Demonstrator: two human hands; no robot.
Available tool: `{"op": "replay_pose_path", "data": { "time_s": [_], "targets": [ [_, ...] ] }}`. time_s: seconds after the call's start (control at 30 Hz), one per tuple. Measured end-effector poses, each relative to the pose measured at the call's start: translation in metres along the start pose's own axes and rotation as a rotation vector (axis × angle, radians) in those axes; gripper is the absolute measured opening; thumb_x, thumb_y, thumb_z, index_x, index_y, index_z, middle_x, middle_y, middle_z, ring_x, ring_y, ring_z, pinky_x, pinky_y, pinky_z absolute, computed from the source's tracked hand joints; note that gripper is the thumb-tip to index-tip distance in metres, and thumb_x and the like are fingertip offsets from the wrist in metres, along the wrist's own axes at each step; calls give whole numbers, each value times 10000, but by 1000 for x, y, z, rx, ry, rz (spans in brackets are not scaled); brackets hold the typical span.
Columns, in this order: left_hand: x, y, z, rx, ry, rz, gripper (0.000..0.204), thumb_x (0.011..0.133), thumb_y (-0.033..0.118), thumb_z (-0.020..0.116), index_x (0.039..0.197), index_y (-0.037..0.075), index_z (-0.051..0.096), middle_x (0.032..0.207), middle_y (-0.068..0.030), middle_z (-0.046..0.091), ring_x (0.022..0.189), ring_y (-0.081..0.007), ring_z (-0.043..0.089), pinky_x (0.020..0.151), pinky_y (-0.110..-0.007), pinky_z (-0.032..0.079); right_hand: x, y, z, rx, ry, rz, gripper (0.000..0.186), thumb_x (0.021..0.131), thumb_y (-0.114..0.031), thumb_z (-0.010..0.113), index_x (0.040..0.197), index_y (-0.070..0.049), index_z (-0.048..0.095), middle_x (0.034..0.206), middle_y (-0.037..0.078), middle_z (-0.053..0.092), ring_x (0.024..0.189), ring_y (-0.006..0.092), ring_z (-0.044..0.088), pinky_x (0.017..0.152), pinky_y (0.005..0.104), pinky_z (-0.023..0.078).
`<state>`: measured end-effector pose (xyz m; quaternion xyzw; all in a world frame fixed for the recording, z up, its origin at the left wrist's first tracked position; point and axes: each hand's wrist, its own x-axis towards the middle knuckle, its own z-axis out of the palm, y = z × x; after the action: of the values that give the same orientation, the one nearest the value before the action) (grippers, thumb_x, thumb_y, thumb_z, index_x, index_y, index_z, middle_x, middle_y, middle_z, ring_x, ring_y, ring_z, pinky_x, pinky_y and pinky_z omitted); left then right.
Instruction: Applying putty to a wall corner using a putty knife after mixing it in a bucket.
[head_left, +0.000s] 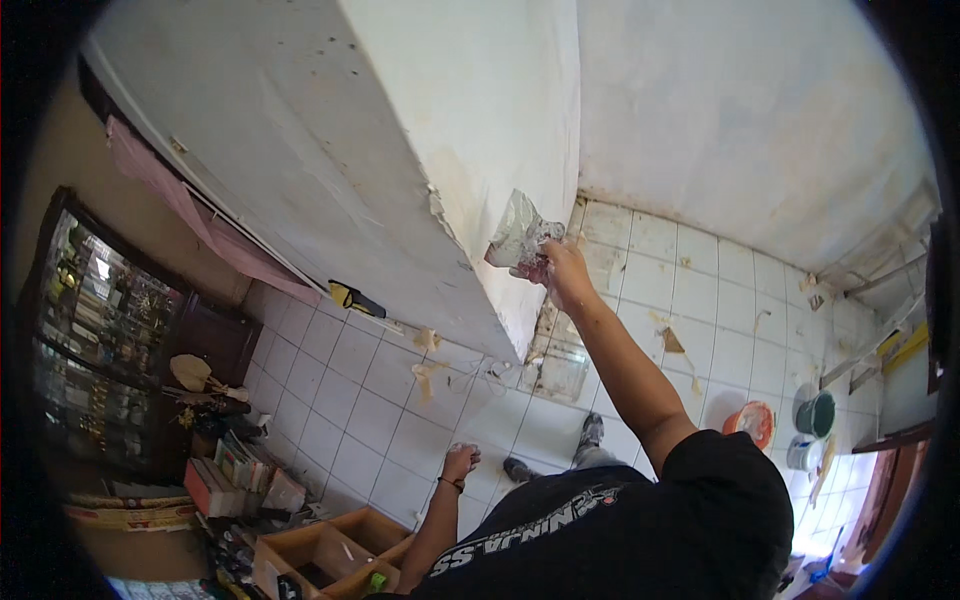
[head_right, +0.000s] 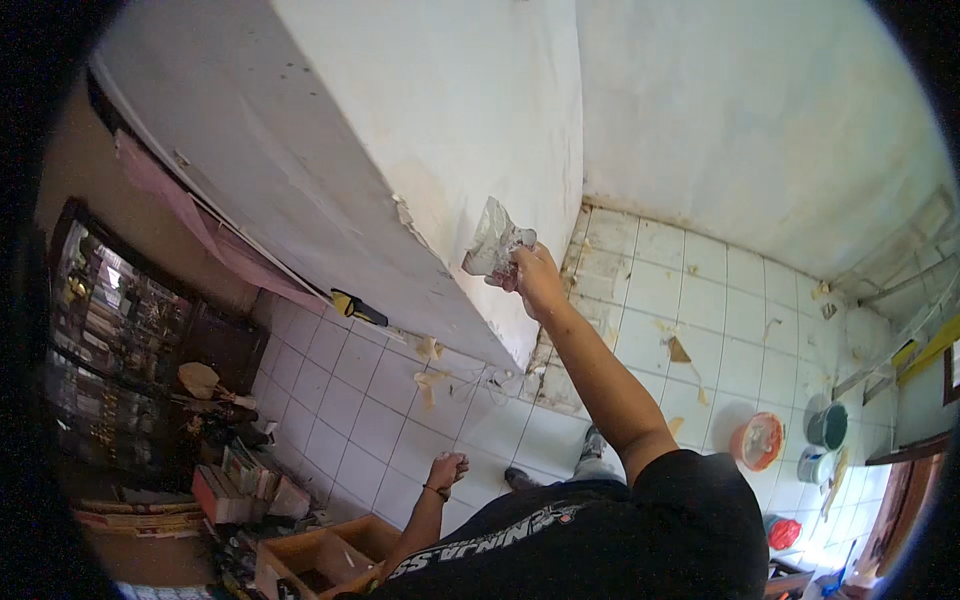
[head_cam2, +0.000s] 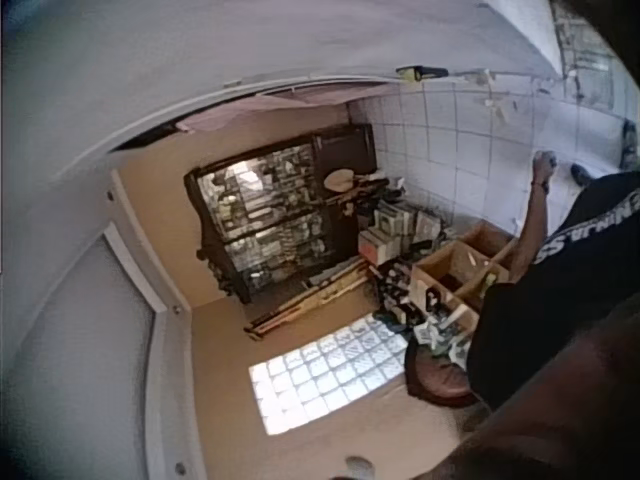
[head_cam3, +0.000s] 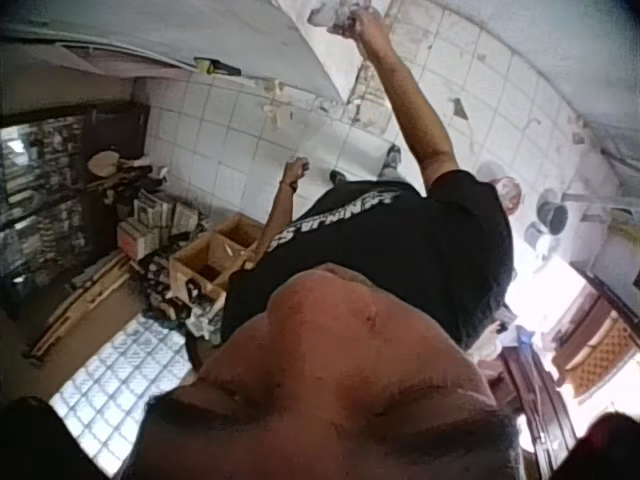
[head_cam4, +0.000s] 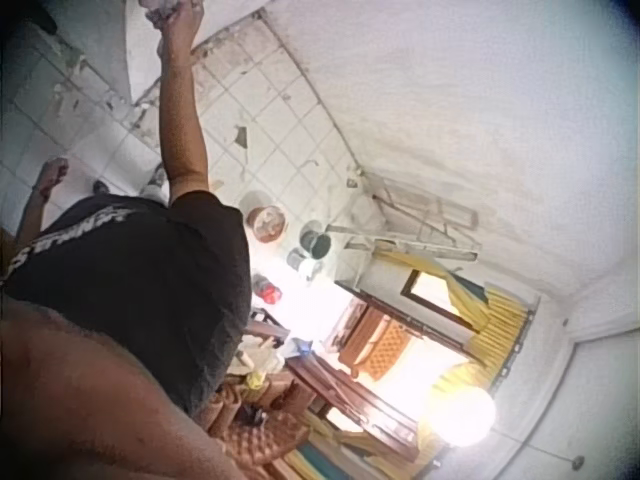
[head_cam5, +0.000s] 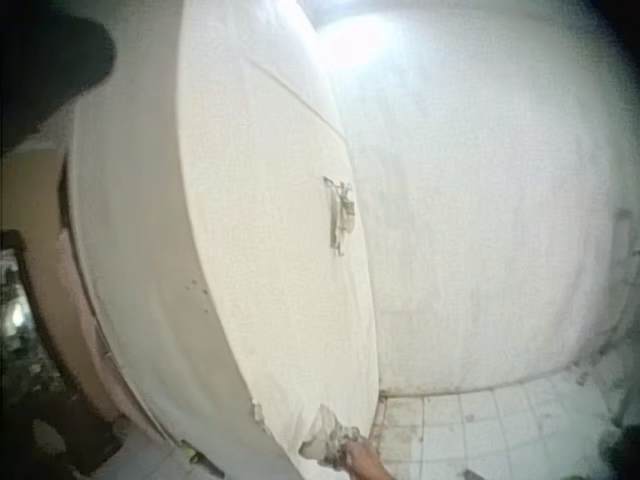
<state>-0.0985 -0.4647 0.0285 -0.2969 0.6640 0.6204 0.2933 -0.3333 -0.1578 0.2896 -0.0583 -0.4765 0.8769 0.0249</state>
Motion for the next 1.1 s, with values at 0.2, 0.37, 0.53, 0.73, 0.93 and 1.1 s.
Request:
{"op": "replay_pose_path", "data": {
  "time_s": [0.2, 0.37, 0.53, 0.73, 0.93, 1.1],
  "targets": [
    [-3, -17, -15, 10, -92, -36, 115, 857, 172, 527, 911, 76, 561, 777, -13, 598, 635, -89, 570, 503, -203, 438, 3, 76, -58, -119, 55, 160, 259, 843, -99, 388, 1009, 34, 537, 742, 81, 572, 598, 154, 542, 496, 266, 417],
    [-21, 8, -7, 93, -6, -83, 122, 869, 165, 528, 917, 57, 557, 801, -13, 601, 647, -78, 570, 488, -210, 422, -12, 122, -52, -366, 162, -128, 279, 850, -88, 428, 1045, 72, 545, 823, 140, 617, 689, 207, 582, 643, 314, 467],
    [-24, 20, -23, 15, 13, -74, 114, 876, 177, 536, 917, 73, 556, 823, -1, 600, 665, -71, 572, 514, -199, 424, -17, 92, 15, -485, 107, -276, 516, 886, -63, 458, 1380, -4, 323, 1136, 274, 544, 1103, 322, 548, 956, 374, 427],
    [-14, 42, -42, 196, -14, -113, 111, 862, 154, 534, 942, 80, 550, 832, -13, 606, 674, -83, 567, 546, -197, 430, -36, 155, 19, -992, -77, -621, 734, 760, -27, 604, 1422, -63, 290, 1392, 224, 384, 1283, 407, 371, 1035, 434, 379],
    [36, 57, -106, 267, -137, -41, 115, 858, 151, 529, 935, 65, 531, 826, -30, 601, 663, -98, 564, 512, -207, 426, -11, 167, -32, -741, 347, -346, 427, 814, -89, 485, 1235, -25, 507, 1040, 266, 604, 950, 426, 589, 860, 434, 469],
    [57, 69, -124, 322, -209, -11, 138, 859, 193, 543, 929, 75, 558, 793, -18, 598, 657, -105, 583, 529, -235, 445, 32, 110, 1, -711, 311, -301, 366, 818, -156, 462, 1138, -1, 547, 854, 279, 614, 822, 438, 601, 756, 466, 471]
  ]
}}
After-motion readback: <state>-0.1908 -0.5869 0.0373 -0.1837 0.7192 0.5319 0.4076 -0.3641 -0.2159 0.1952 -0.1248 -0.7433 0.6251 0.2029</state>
